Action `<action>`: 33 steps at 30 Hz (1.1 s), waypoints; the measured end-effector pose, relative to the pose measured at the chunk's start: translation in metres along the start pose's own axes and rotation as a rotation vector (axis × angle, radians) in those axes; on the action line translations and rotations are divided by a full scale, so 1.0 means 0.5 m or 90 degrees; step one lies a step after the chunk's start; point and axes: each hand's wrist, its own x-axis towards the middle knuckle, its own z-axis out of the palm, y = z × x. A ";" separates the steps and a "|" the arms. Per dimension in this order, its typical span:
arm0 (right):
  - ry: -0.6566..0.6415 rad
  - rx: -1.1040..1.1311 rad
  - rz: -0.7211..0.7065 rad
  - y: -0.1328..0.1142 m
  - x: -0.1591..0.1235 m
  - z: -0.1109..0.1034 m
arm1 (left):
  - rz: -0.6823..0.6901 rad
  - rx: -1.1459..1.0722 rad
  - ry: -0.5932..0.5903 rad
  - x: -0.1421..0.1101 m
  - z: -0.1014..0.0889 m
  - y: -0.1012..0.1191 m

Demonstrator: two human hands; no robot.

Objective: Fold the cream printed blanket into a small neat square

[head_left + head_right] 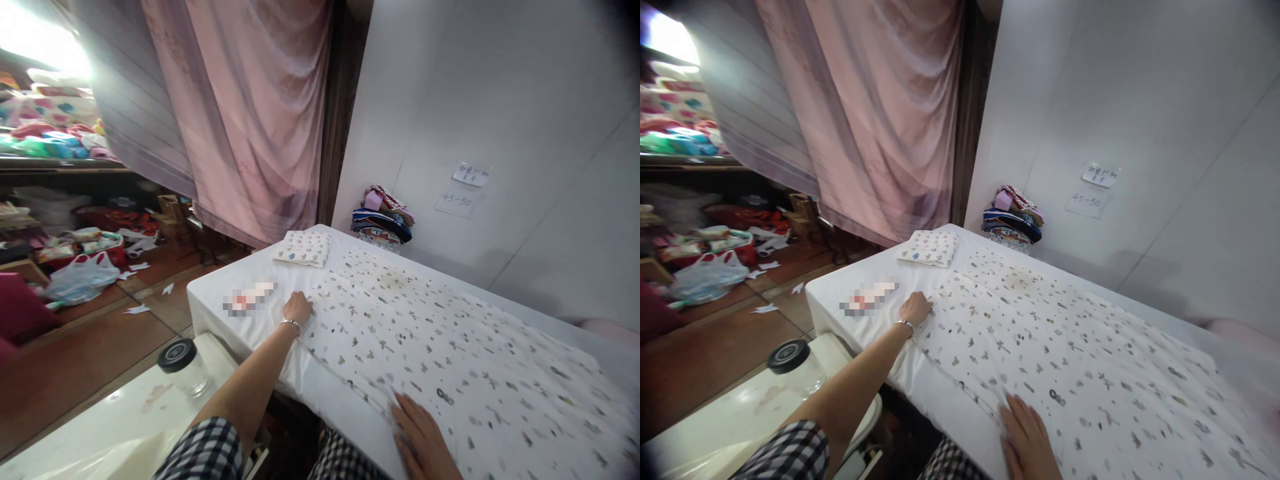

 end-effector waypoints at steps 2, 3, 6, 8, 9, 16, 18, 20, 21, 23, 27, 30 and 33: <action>0.010 -0.006 -0.001 -0.001 -0.004 -0.005 | -0.003 -0.007 0.004 0.000 -0.003 -0.001; 0.015 -0.010 -0.002 -0.001 -0.006 -0.007 | -0.005 -0.011 0.008 0.000 -0.004 -0.002; 0.015 -0.010 -0.004 0.001 -0.012 -0.011 | -0.019 -0.023 0.017 0.004 -0.005 -0.007; 0.009 -0.001 -0.003 -0.001 -0.016 -0.014 | -0.031 -0.030 0.022 0.008 -0.003 -0.011; 0.003 0.002 0.000 -0.002 -0.018 -0.017 | -0.036 -0.033 0.024 0.010 -0.002 -0.013; -0.025 -0.007 0.036 -0.003 -0.036 -0.029 | -0.035 -0.032 0.027 0.011 0.000 -0.019; -0.015 -0.016 -0.002 0.007 -0.041 -0.026 | -0.026 -0.024 0.024 0.012 -0.003 -0.014; -0.008 -0.028 -0.024 0.019 -0.046 -0.019 | -0.013 -0.014 0.020 0.018 -0.006 -0.005; -0.005 -0.031 -0.031 0.024 -0.049 -0.014 | -0.004 -0.008 0.020 0.023 -0.007 0.000; 0.001 -0.031 -0.042 0.035 -0.054 -0.002 | 0.019 0.004 0.022 0.034 -0.004 0.011; 0.034 -0.024 -0.062 0.056 -0.064 0.027 | 0.051 0.020 0.036 0.060 0.011 0.034; 0.046 -0.019 -0.063 0.065 -0.072 0.042 | 0.041 0.024 0.039 0.076 0.021 0.050; 0.038 -0.011 -0.035 0.060 -0.077 0.048 | 0.019 0.023 0.038 0.089 0.026 0.059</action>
